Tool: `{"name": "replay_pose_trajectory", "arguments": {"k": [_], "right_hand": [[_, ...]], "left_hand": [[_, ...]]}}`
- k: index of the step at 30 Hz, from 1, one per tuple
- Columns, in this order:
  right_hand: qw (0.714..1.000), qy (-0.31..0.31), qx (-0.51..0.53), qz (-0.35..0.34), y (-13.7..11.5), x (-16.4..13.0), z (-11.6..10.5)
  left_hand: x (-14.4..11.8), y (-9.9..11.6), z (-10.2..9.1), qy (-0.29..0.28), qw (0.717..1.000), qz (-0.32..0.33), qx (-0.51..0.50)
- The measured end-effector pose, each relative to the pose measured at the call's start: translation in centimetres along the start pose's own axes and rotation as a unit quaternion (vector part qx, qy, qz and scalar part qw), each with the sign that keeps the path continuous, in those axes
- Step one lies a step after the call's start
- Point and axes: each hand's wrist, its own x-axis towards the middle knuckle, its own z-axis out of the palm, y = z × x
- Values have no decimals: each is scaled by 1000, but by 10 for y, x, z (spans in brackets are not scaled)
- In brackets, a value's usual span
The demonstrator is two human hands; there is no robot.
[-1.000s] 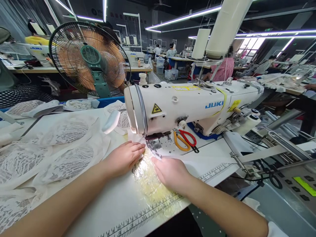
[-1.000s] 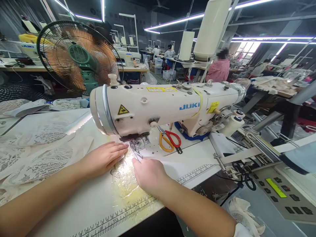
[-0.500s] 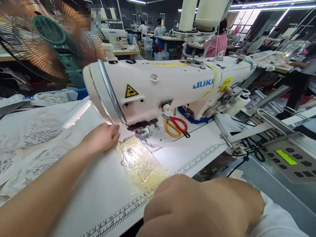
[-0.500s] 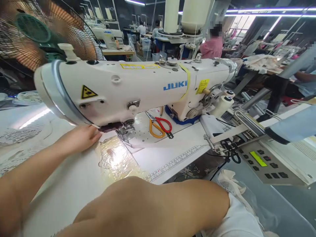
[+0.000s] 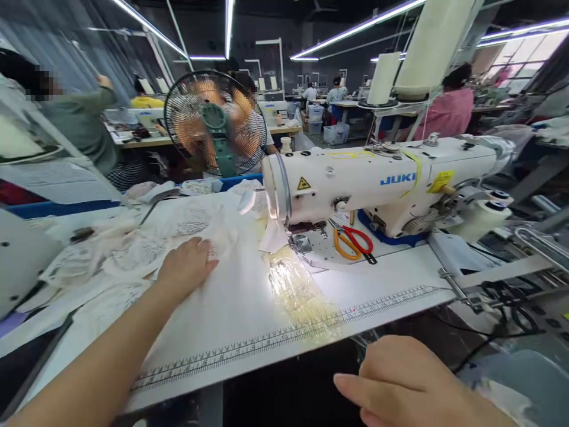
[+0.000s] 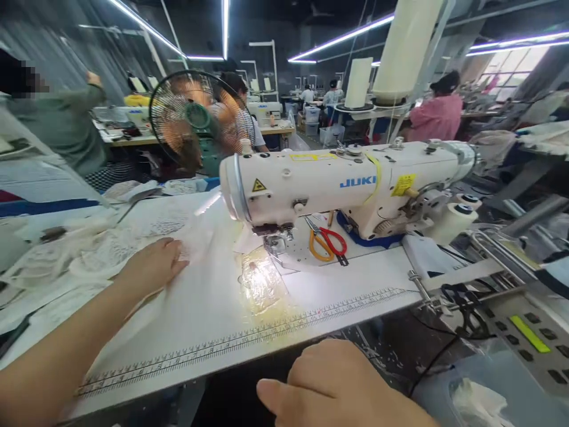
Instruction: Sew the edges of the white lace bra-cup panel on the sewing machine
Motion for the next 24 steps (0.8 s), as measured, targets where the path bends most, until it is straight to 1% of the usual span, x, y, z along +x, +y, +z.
{"name": "replay_pose_trajectory", "arguments": {"k": [1, 2, 4, 6, 7, 8, 9, 10, 11, 12, 13, 14, 16, 17, 19, 21, 22, 24], "right_hand": [[1000, 8, 13, -15, 7, -3, 11], [1000, 12, 15, -14, 13, -6, 24], [1000, 5, 9, -12, 20, -11, 50], [1000, 22, -8, -19, 22, -13, 69], [999, 27, -16, -27, 21, -13, 74], [999, 29, -20, -38, 19, -13, 77], [998, 28, -19, -43, 17, -13, 78], [999, 29, -15, -39, 16, -13, 76], [999, 36, -11, -19, 15, -14, 74], [999, 52, -9, 14, 15, -15, 71], [995, 76, -10, 56, 17, -16, 69], [990, 100, -11, 99, 19, -18, 68], [980, 121, 11, 159, 25, -20, 71], [978, 114, 42, 172, 28, -20, 74], [972, 55, 137, 184, 31, -19, 84], [956, -16, 214, 200, 28, -20, 93], [949, -42, 235, 207, 24, -21, 98], [942, -64, 248, 219, 16, -26, 104]], "left_hand": [[-13, -14, 2, -11, 1000, -29, -1], [-25, -26, 3, -19, 999, -49, -5], [-44, -43, 4, -24, 997, -69, -21], [-57, -50, 3, -4, 996, -81, -35], [-63, -50, 2, 19, 995, -83, -42], [-69, -47, -1, 54, 994, -78, -53], [-75, -42, -5, 96, 992, -53, -69], [-83, -35, -9, 141, 986, -9, -93], [-91, -26, -15, 188, 973, 54, -124], [-100, -15, -21, 217, 954, 134, -158], [-109, -3, -27, 234, 932, 203, -190], [-117, 9, -34, 238, 907, 267, -220], [-129, 31, -43, 211, 859, 374, -278], [-132, 40, -46, 191, 841, 405, -303], [-132, 54, -43, 156, 818, 437, -341], [-125, 64, -33, 150, 807, 440, -363], [-122, 67, -25, 156, 804, 438, -370], [-119, 72, -10, 172, 809, 424, -370]]}}
